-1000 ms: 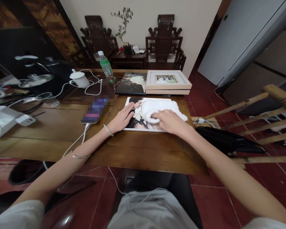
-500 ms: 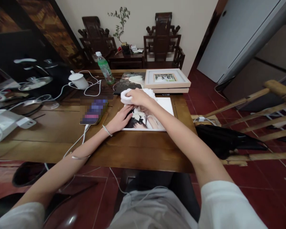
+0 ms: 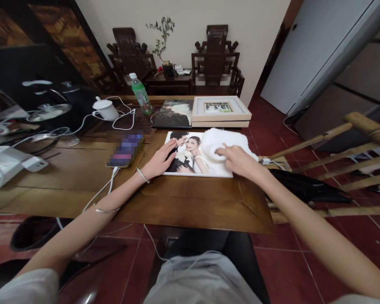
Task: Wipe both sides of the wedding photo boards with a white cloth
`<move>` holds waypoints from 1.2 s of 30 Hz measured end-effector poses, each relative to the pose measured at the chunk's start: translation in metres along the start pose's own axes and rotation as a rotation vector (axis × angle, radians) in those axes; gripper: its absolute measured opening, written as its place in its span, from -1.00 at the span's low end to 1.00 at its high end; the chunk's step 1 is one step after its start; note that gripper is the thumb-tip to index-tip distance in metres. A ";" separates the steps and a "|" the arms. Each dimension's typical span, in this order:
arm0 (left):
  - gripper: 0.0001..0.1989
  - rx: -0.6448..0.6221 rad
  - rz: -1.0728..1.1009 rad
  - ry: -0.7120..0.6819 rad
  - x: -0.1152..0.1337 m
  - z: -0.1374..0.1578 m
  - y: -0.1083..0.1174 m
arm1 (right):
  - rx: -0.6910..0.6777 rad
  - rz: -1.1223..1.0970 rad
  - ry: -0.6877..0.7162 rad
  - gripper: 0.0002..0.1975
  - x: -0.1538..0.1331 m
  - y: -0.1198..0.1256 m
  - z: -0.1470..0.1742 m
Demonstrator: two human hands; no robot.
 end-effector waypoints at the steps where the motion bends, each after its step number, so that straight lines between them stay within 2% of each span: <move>1: -0.49 -0.002 -0.003 0.002 0.000 0.000 0.000 | 0.010 0.013 0.025 -0.48 -0.010 -0.005 0.017; 5: -0.49 -0.010 -0.021 0.006 0.002 0.000 0.000 | -0.031 0.005 0.147 -0.46 -0.049 -0.022 0.074; 8: -0.48 -0.026 -0.031 0.008 0.002 0.001 -0.001 | -0.060 0.014 0.155 -0.46 -0.060 -0.021 0.079; 12: -0.47 -0.045 -0.031 0.009 0.001 0.000 0.000 | -0.017 0.011 0.124 -0.49 -0.048 -0.007 0.031; 18: -0.49 -0.042 -0.016 -0.003 0.002 0.001 0.002 | 0.076 -0.075 0.094 -0.47 -0.002 0.009 -0.064; 20: -0.48 -0.042 -0.015 0.001 0.003 0.001 0.002 | 0.111 -0.098 0.077 -0.47 0.009 0.012 -0.078; 22: -0.48 -0.046 -0.015 0.013 0.004 0.001 0.002 | 0.126 -0.102 0.071 -0.45 0.012 0.011 -0.079; 25: -0.48 -0.048 -0.015 0.030 0.005 0.001 0.001 | 0.130 -0.080 0.071 -0.43 0.000 0.004 -0.053; 29: -0.48 -0.043 -0.015 0.041 0.005 0.001 0.000 | 0.092 -0.020 0.080 -0.42 -0.031 -0.013 0.014; 32: -0.48 -0.047 -0.023 0.054 0.003 0.001 -0.001 | 0.011 -0.006 0.118 -0.41 -0.052 -0.026 0.061; 34: -0.48 -0.053 -0.031 0.057 0.003 0.001 -0.002 | -0.031 -0.015 0.145 -0.43 -0.061 -0.030 0.076; 36: -0.47 -0.055 -0.039 0.049 0.004 0.001 -0.002 | -0.037 -0.018 0.140 -0.43 -0.063 -0.027 0.073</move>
Point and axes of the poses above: each hand's wrist, its own z-axis away from the middle knuckle, its own y-axis out of the back of the hand, x = y × z, the point moved 9 cm from there along -z, towards the middle knuckle, and after that the axes turned 6 degrees about -y, right-handed, at the moved point
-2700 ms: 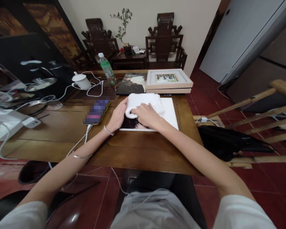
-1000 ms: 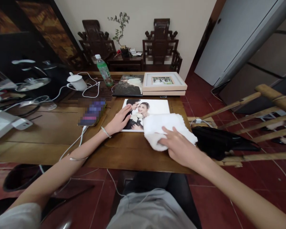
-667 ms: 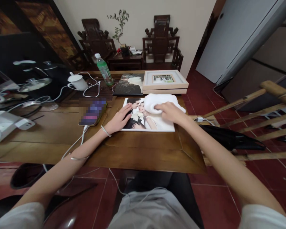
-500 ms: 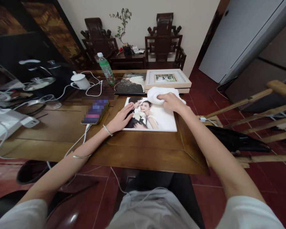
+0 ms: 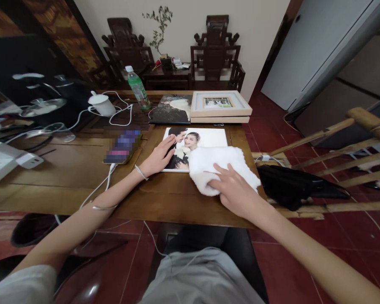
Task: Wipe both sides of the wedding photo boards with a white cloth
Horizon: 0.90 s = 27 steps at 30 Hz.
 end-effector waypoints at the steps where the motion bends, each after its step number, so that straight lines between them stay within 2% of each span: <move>1: -0.47 0.000 -0.003 -0.007 0.000 0.000 0.000 | 0.012 0.007 -0.016 -0.42 0.003 0.004 -0.008; 6: -0.47 -0.004 0.005 -0.035 -0.002 0.000 0.000 | 0.053 0.007 -0.094 -0.44 0.039 0.030 -0.082; 9: -0.47 -0.005 0.013 -0.041 -0.004 0.000 0.001 | 0.104 -0.063 -0.064 -0.48 0.063 0.047 -0.125; 13: -0.47 -0.007 0.013 -0.033 -0.004 0.000 0.001 | 0.145 -0.103 -0.092 -0.55 0.084 0.054 -0.148; 17: -0.48 -0.003 0.010 -0.027 -0.001 0.001 0.002 | 0.150 -0.122 -0.101 -0.47 0.070 0.042 -0.120; 22: -0.48 0.007 0.001 -0.006 0.000 0.002 0.002 | 0.133 -0.036 -0.136 -0.42 0.026 0.015 -0.040; 25: -0.48 0.006 -0.001 -0.009 0.001 0.001 0.001 | 0.093 -0.061 -0.041 -0.39 -0.001 0.005 -0.004; 27: -0.49 0.007 0.001 -0.014 0.001 0.001 0.000 | 0.069 -0.066 -0.008 -0.40 -0.009 0.005 0.003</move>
Point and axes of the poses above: each hand's wrist, its own z-axis away from the middle knuckle, its own y-axis out of the back of the hand, x = y × z, the point moved 9 cm from there along -z, towards the middle knuckle, and after that the axes turned 6 degrees about -y, right-handed, at the moved point
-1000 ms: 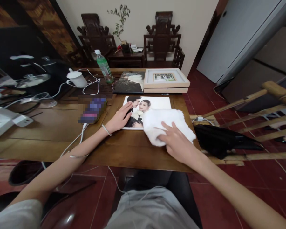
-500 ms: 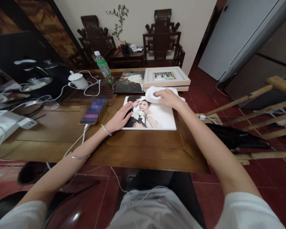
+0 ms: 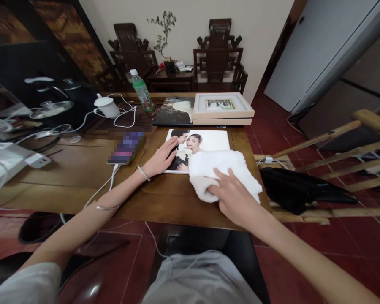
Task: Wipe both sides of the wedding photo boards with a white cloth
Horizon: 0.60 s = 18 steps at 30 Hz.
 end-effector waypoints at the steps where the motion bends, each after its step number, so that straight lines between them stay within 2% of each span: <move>1: -0.49 0.001 0.001 -0.003 0.000 0.000 0.000 | -0.010 0.004 0.001 -0.41 0.000 0.002 -0.003; 4: -0.49 0.008 0.000 -0.015 0.000 0.000 0.002 | -0.038 0.027 -0.047 -0.42 0.010 0.010 -0.032; 7: -0.49 -0.001 0.006 -0.027 -0.001 -0.001 0.001 | -0.018 0.023 -0.099 -0.45 0.030 0.021 -0.081; 12: -0.48 -0.017 0.001 -0.020 -0.003 -0.001 0.001 | 0.066 -0.021 -0.055 -0.58 0.057 0.037 -0.157; 15: -0.47 -0.016 -0.007 -0.036 -0.001 -0.001 0.001 | 0.086 -0.025 -0.072 -0.60 0.064 0.040 -0.174; 18: -0.47 -0.013 -0.005 -0.029 0.000 -0.001 0.002 | 0.084 -0.037 -0.082 -0.57 0.056 0.039 -0.161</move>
Point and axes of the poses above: each hand's wrist, its own z-axis away from the middle knuckle, its own y-axis out of the back of the hand, x = y × z, the point moved 9 cm from there along -z, towards the middle knuckle, and after that the axes turned 6 degrees about -y, right-handed, at the moved point
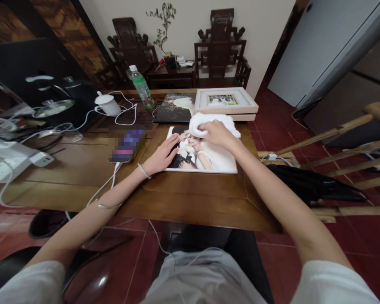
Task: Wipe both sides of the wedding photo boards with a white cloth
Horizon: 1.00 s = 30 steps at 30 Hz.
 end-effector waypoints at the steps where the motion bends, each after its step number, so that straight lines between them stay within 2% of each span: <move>1: -0.48 0.002 0.003 0.001 0.000 0.000 0.000 | -0.014 -0.002 0.001 -0.56 -0.005 -0.002 0.011; 5: -0.48 0.005 0.008 -0.001 0.003 -0.001 0.000 | -0.089 0.071 0.000 -0.51 -0.028 -0.016 0.073; 6: -0.48 0.001 0.006 0.010 0.003 -0.001 0.000 | -0.070 0.104 0.007 -0.48 -0.034 -0.017 0.090; 9: -0.47 -0.015 -0.002 0.051 0.001 0.000 -0.001 | -0.065 0.127 0.106 -0.44 -0.055 -0.024 0.134; 11: -0.47 -0.022 -0.008 0.056 0.001 -0.001 -0.002 | -0.093 0.112 0.166 -0.44 -0.065 -0.027 0.150; 13: -0.47 -0.024 -0.014 0.049 0.000 -0.001 -0.002 | -0.114 0.105 0.178 -0.44 -0.066 -0.028 0.150; 17: -0.48 -0.005 -0.006 0.013 -0.001 -0.002 -0.003 | -0.131 0.124 0.136 -0.45 -0.055 -0.022 0.113; 26: -0.44 -0.012 0.004 -0.012 -0.007 0.000 -0.003 | -0.075 0.025 0.131 -0.59 -0.018 -0.009 -0.017; 30: -0.45 -0.005 0.007 -0.025 -0.008 0.001 -0.003 | -0.071 0.049 0.087 -0.64 -0.019 -0.009 -0.035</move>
Point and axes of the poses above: each hand's wrist, its own z-axis away from the middle knuckle, its own y-axis out of the back of the hand, x = y × z, the point moved 9 cm from there along -z, towards the middle knuckle, and after that the axes turned 6 degrees about -y, right-handed, at the moved point
